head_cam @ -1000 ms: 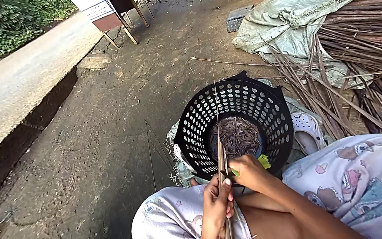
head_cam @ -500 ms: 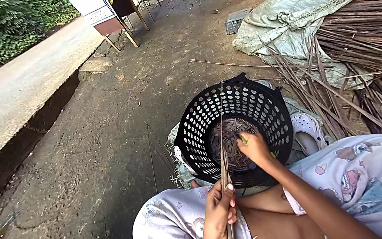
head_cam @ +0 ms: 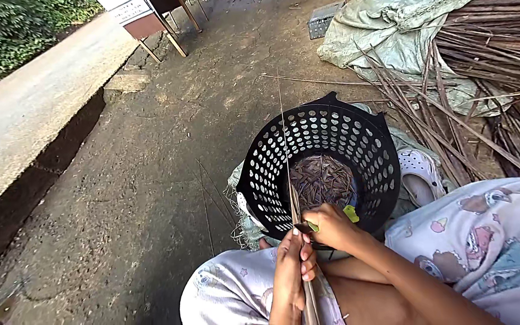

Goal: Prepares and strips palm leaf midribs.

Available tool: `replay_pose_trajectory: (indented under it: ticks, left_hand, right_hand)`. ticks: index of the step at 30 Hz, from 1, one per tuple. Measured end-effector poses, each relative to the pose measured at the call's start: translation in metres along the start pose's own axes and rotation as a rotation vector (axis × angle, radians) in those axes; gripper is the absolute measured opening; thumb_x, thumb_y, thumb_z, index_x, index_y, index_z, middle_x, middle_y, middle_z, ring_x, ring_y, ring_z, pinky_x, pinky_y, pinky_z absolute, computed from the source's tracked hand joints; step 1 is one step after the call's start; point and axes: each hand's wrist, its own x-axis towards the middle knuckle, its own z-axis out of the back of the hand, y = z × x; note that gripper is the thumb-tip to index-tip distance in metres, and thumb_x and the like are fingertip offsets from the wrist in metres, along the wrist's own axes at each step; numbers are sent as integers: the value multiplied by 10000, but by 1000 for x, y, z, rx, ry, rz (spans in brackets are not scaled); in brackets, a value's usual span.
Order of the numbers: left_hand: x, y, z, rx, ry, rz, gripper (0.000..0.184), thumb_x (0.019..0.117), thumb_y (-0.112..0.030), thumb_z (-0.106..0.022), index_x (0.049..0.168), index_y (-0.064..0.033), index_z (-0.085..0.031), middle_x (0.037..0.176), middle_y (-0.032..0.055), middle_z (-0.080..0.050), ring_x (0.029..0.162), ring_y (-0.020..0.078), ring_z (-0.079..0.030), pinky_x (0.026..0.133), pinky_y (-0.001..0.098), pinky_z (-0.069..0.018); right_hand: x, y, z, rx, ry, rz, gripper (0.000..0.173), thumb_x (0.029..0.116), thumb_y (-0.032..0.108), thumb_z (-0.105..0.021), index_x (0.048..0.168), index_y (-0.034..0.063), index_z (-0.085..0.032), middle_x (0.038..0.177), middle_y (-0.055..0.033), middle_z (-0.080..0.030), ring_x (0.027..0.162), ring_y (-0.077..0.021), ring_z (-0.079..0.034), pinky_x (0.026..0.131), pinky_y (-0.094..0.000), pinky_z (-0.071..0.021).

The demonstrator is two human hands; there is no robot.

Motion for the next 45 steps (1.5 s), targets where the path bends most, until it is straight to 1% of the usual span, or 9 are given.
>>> replay_pose_trajectory:
  ticks: [15, 18, 20, 22, 25, 30, 38, 42, 45]
  left_hand:
    - [-3, 4, -2, 36, 29, 104, 397, 1104, -60, -164, 858, -110, -472, 493, -137, -405, 356, -91, -378, 369, 60, -333]
    - [-3, 3, 2, -7, 50, 159, 438, 1105, -87, -134, 828, -122, -471, 476, -133, -416, 349, -81, -406, 362, 65, -343]
    - [1, 2, 3, -92, 92, 185, 482, 1096, -116, -106, 771, -155, -461, 459, -127, -434, 350, -64, -441, 361, 74, -357]
    - [4, 1, 6, -194, 161, 203, 524, 1068, -131, -92, 701, -194, -462, 451, -124, -458, 359, -54, -467, 366, 82, -355]
    - [5, 1, 15, -364, 283, 246, 532, 1047, -132, -91, 679, -204, -469, 458, -128, -463, 362, -57, -473, 364, 77, -346]
    - [8, -2, 17, -496, 329, 229, 540, 1077, -165, -93, 710, -186, -488, 482, -121, -486, 375, -49, -492, 375, 78, -372]
    - [-2, 8, 10, -187, 245, 223, 514, 1055, -95, -83, 716, -185, -458, 463, -134, -444, 356, -66, -450, 367, 72, -352]
    - [1, 7, 15, -264, 251, 245, 525, 1056, -115, -96, 692, -190, -466, 459, -126, -453, 353, -58, -460, 361, 74, -352]
    - [5, 5, 13, -290, 292, 245, 524, 1046, -117, -97, 683, -199, -466, 461, -130, -449, 355, -61, -456, 359, 73, -340]
  right_hand:
    - [27, -23, 19, 84, -207, -480, 217, 967, 23, -577, 1016, -165, -674, 930, -343, -661, 929, -485, -642, 839, -600, -463]
    - [16, -22, 26, 122, -217, -318, 206, 937, 3, -596, 1007, -164, -693, 883, -330, -671, 867, -453, -660, 809, -572, -488]
    - [4, -22, 14, 181, -175, -25, 123, 852, -19, -626, 785, -120, -649, 638, -204, -571, 599, -300, -552, 585, -450, -431]
    - [-4, -19, 12, 207, 17, 161, 113, 813, -33, -674, 738, -115, -651, 598, -199, -578, 549, -295, -559, 545, -439, -436]
    - [-3, -3, 23, 107, 326, 70, 116, 872, -35, -673, 846, -148, -677, 758, -296, -646, 754, -444, -640, 735, -556, -473]
    - [-2, 5, -5, 16, -124, 53, 99, 791, -41, -704, 738, -112, -659, 668, -262, -636, 657, -442, -664, 605, -563, -492]
    - [25, -23, 32, 45, -297, -439, 206, 957, 11, -561, 941, -168, -661, 842, -323, -647, 846, -457, -641, 779, -576, -465]
    - [1, -12, 33, 160, -131, -195, 168, 906, -13, -561, 827, -135, -644, 665, -202, -557, 633, -294, -528, 618, -458, -422]
    - [-15, -3, 21, 163, 112, -21, 147, 865, -10, -640, 768, -121, -651, 640, -233, -584, 620, -366, -580, 603, -504, -438]
